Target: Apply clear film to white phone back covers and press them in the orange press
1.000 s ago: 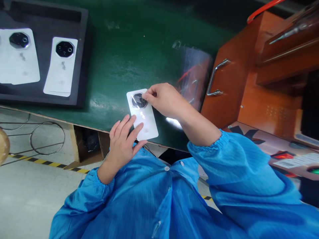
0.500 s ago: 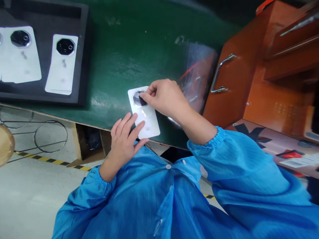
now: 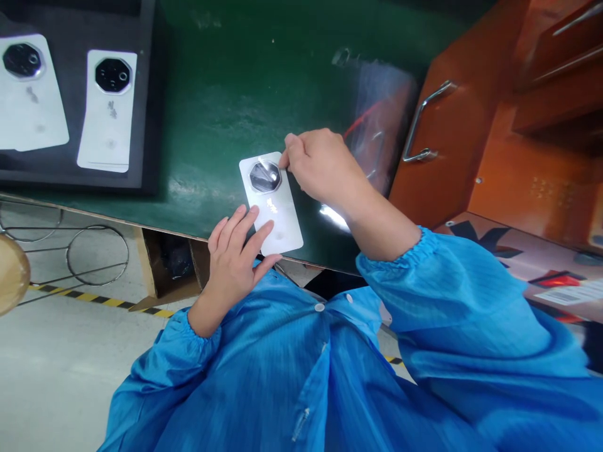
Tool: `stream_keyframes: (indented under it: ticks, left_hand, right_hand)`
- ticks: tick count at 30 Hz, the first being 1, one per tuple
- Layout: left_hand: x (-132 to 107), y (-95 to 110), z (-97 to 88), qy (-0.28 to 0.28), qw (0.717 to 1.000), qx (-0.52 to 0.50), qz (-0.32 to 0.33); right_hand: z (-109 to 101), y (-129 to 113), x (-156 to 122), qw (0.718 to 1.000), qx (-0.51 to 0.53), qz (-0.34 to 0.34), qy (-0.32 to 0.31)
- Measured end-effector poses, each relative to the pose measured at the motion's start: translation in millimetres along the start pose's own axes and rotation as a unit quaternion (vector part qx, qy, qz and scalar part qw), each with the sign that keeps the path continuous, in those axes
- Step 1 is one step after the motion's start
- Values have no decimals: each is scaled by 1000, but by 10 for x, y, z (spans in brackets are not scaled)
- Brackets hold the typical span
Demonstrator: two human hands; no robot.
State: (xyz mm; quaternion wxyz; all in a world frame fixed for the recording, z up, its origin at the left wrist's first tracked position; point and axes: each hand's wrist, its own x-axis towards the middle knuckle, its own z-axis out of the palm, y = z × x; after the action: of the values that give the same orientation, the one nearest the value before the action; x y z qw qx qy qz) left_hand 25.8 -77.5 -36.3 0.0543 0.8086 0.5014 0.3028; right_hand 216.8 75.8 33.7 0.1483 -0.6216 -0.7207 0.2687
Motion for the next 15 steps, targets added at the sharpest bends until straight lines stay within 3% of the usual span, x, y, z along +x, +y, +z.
stream_keyframes:
  ticks: [9,11,15]
  left_hand:
    - [-11,-8,0,-8,1000,-11,-13]
    - [-2,-7,-7,-4,1000,-5,-3]
    - [7,-9,-12,2,1000,4,2]
  right_hand:
    - [-136,-276,-75,993,-12,119,-20]
    - [-141,-285,-94,994,-20,110,-15]
    - [-101,-282,-299,999,-48,11,5]
